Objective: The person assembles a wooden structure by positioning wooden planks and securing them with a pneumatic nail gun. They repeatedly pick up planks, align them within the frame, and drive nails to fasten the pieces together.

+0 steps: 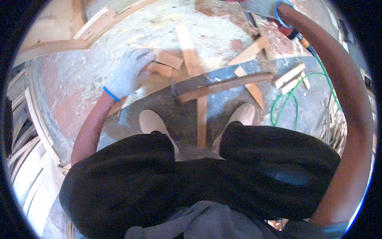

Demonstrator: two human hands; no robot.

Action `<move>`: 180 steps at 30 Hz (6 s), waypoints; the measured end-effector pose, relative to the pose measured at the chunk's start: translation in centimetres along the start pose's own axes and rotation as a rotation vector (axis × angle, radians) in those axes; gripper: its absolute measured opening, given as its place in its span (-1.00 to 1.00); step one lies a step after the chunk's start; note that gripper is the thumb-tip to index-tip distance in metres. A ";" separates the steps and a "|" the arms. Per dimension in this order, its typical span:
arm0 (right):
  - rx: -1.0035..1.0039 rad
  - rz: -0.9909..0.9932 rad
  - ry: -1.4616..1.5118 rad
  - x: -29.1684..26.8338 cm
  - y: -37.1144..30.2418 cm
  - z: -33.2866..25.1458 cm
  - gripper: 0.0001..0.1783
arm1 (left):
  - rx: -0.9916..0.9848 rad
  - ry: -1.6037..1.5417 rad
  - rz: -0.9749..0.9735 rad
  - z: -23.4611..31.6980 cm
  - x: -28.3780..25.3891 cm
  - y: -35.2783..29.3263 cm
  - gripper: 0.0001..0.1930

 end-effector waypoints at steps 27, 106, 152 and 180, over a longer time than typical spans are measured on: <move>0.178 0.141 0.480 -1.6 -2.4 3.0 -0.59 | -0.634 -2.087 -0.085 2.4 5.5 3.1 -0.63; -0.296 -0.058 0.865 -2.5 17.8 -26.3 -0.74 | -0.813 -1.977 0.521 -17.4 1.4 1.5 -0.48; -0.535 0.348 0.175 -3.1 18.6 -30.6 -0.65 | -1.048 -1.694 0.604 -20.5 1.1 0.8 -0.54; -0.743 0.473 0.011 -4.3 18.2 -31.6 -0.68 | -1.029 -1.728 0.641 -20.3 1.1 1.0 -0.45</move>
Point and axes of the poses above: each hand's wrist, its own y-axis towards the middle knuckle, its own x-axis out of the palm, z = x × y, the point moved 7 cm from there along y, towards the middle knuckle, and after that the axes turned 8 degrees about -x, right-handed, at the moved point
